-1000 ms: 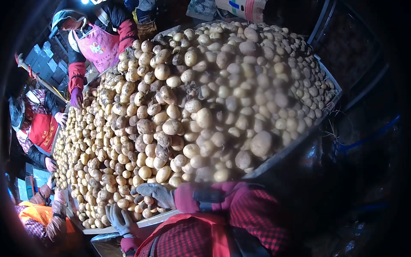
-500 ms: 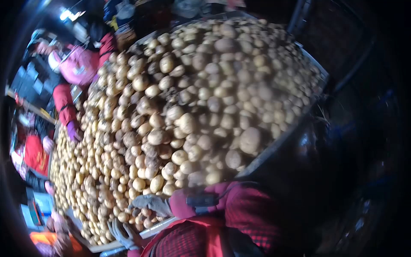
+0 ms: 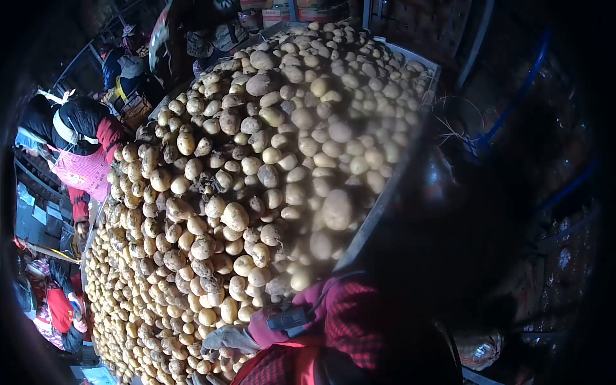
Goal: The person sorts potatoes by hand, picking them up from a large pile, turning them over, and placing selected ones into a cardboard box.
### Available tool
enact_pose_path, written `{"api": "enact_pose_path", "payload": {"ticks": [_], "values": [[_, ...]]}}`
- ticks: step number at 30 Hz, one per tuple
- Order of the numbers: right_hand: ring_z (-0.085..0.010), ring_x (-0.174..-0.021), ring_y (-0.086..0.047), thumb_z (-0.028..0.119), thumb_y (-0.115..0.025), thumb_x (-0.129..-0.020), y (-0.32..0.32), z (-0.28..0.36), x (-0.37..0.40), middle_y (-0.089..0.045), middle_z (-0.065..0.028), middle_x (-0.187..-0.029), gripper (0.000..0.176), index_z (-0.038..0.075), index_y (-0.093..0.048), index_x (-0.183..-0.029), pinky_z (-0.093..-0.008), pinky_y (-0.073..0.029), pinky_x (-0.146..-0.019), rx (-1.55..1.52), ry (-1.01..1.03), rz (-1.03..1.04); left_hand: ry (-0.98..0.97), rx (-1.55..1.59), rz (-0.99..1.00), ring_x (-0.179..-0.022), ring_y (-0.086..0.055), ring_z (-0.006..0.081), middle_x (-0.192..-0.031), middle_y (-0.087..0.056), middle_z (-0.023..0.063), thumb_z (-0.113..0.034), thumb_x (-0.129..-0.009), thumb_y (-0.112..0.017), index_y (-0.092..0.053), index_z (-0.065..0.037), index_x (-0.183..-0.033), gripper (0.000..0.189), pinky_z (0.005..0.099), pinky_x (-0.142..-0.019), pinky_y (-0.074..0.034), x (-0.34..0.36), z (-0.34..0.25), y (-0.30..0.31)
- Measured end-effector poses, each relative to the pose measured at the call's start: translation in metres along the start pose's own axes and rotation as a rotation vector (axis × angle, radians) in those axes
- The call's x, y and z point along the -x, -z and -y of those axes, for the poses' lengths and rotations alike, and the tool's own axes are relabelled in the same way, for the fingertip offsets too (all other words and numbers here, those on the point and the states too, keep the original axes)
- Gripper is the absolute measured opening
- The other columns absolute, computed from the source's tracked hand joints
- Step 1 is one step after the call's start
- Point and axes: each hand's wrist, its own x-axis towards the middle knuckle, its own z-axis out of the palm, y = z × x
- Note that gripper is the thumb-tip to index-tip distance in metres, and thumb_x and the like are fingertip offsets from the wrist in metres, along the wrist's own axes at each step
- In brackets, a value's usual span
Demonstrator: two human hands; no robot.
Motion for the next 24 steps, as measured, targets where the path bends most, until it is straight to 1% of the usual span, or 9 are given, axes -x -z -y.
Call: {"api": "enact_pose_path", "payload": {"ticks": [10,14,16,17,18,20,21,22,24], "values": [[-0.0231,-0.109,-0.066,0.032,-0.049,-0.107,-0.006,-0.010,-0.017,-0.064,-0.0138,-0.122,0.045,0.005,-0.054,-0.143,-0.0360,-0.056,-0.088,0.006,-0.067,0.053,0.006,0.014,-0.003,-0.137,-0.046,0.0474,-0.129,-0.064,0.0212,-0.026,-0.096,-0.063,-0.065,0.003,-0.123,0.040,0.0570,-0.115,-0.035,0.004,0.003,0.006],[-0.0238,-0.110,-0.066,0.031,-0.049,-0.107,-0.025,-0.024,-0.041,-0.063,-0.0148,-0.123,0.045,0.005,-0.054,-0.143,-0.0355,-0.056,-0.089,-0.054,-0.182,0.112,0.040,0.054,-0.018,-0.136,-0.046,0.0482,-0.127,-0.065,0.0214,-0.026,-0.095,-0.063,-0.066,0.003,-0.121,0.040,0.0575,-0.115,-0.036,0.021,0.015,0.022],[-0.0242,-0.110,-0.066,0.030,-0.049,-0.107,-0.036,-0.024,-0.039,-0.063,-0.0153,-0.124,0.045,0.004,-0.054,-0.144,-0.0353,-0.056,-0.090,-0.097,-0.193,0.061,0.073,-0.009,0.075,-0.139,-0.044,0.0465,-0.135,-0.062,0.0197,-0.021,-0.092,-0.064,-0.065,-0.001,-0.128,0.041,0.0561,-0.117,-0.034,0.023,0.024,0.027],[-0.0228,-0.105,-0.066,0.032,-0.049,-0.107,-0.048,-0.009,-0.031,-0.062,-0.0142,-0.126,0.046,0.004,-0.054,-0.143,-0.0315,-0.056,-0.082,0.020,-0.174,-0.005,0.078,0.033,0.049,-0.139,-0.045,0.0453,-0.134,-0.062,0.0190,-0.020,-0.090,-0.066,-0.065,-0.002,-0.127,0.041,0.0555,-0.116,-0.035,0.021,0.020,0.030],[-0.0192,-0.097,-0.067,0.034,-0.050,-0.106,-0.044,-0.017,-0.036,-0.064,-0.0132,-0.126,0.046,0.003,-0.054,-0.140,-0.0263,-0.052,-0.068,0.015,-0.162,0.052,0.119,0.022,0.035,-0.134,-0.048,0.0474,-0.129,-0.063,0.0200,-0.022,-0.088,-0.067,-0.067,0.000,-0.121,0.039,0.0565,-0.113,-0.038,0.007,-0.003,0.043],[-0.0146,-0.091,-0.066,0.035,-0.051,-0.105,-0.044,-0.014,-0.032,-0.067,-0.0131,-0.126,0.045,0.003,-0.054,-0.136,-0.0229,-0.046,-0.062,0.021,-0.215,0.072,0.092,0.002,-0.012,-0.135,-0.049,0.0457,-0.129,-0.063,0.0197,-0.021,-0.087,-0.069,-0.067,-0.001,-0.120,0.038,0.0554,-0.112,-0.039,0.008,-0.001,0.042],[-0.0203,-0.112,-0.066,0.029,-0.051,-0.107,-0.043,-0.003,-0.033,-0.059,-0.0078,-0.143,0.043,0.008,-0.049,-0.145,-0.0249,-0.048,-0.072,0.034,-0.325,0.071,0.077,0.002,-0.045,-0.135,-0.049,0.0451,-0.129,-0.064,0.0192,-0.019,-0.086,-0.070,-0.068,-0.002,-0.119,0.038,0.0543,-0.112,-0.039,0.009,-0.001,0.039],[-0.0199,-0.110,-0.066,0.027,-0.050,-0.108,-0.043,-0.006,-0.032,-0.059,-0.0080,-0.142,0.041,0.008,-0.050,-0.144,-0.0256,-0.051,-0.074,0.058,-0.292,0.052,0.093,0.006,-0.052,-0.135,-0.049,0.0452,-0.129,-0.064,0.0190,-0.019,-0.086,-0.070,-0.068,-0.002,-0.119,0.037,0.0541,-0.112,-0.039,0.010,-0.002,0.039],[-0.0098,-0.094,-0.064,0.027,-0.051,-0.106,-0.042,-0.015,-0.032,-0.065,-0.0091,-0.130,0.039,0.005,-0.052,-0.138,-0.0210,-0.045,-0.065,0.156,-0.158,0.070,0.111,0.018,-0.053,-0.135,-0.049,0.0453,-0.128,-0.064,0.0188,-0.018,-0.086,-0.071,-0.068,-0.002,-0.119,0.036,0.0539,-0.113,-0.039,0.009,-0.005,0.042]]}}
